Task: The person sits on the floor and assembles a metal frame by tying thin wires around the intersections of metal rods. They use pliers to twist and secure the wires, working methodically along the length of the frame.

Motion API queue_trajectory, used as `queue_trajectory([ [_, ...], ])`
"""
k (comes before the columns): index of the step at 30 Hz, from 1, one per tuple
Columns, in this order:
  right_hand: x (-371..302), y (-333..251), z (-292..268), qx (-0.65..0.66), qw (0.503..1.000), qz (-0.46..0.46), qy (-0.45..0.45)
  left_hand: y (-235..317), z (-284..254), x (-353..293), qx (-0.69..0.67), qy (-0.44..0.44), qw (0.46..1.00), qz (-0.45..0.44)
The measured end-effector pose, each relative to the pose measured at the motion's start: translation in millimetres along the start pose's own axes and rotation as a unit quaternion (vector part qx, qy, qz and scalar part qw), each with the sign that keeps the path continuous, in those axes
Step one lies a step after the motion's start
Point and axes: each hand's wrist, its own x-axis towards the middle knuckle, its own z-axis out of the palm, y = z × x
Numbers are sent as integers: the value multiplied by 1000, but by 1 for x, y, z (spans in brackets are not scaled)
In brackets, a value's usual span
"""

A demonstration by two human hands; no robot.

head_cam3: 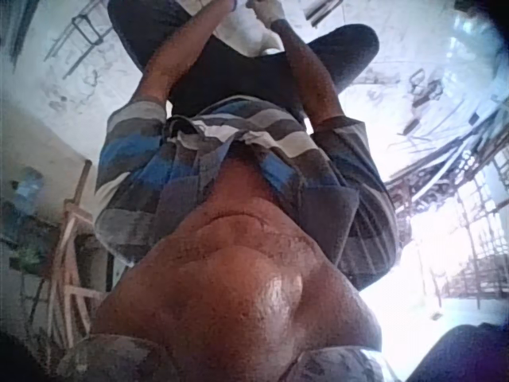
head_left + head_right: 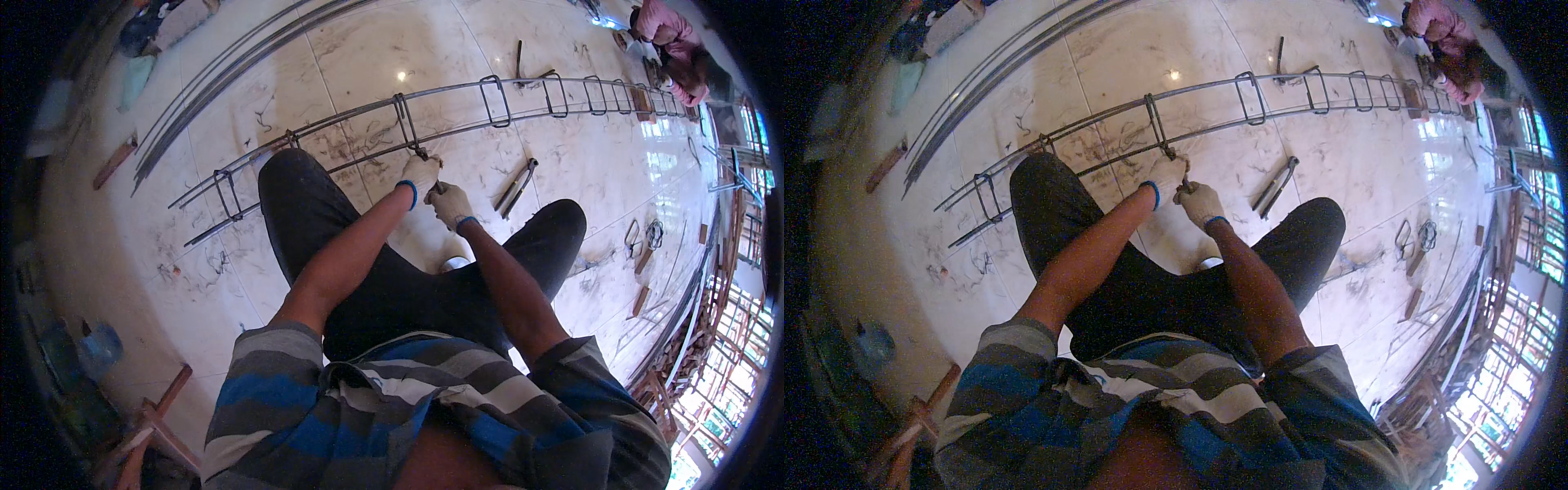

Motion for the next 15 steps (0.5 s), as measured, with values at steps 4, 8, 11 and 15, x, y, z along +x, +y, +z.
queue_trajectory([
  [4,7,-4,-15,-8,1000,-4,7,52,-64,-33,316,119,932,135],
  [8,0,-16,-6,1,1000,-22,14,68,-91,-10,153,163,968,118],
  [11,-6,-20,-6,3,1000,7,8,74,-95,2,58,189,975,101],
  [15,-1,-21,-2,-32,999,-14,21,61,-89,12,139,370,909,133],
])
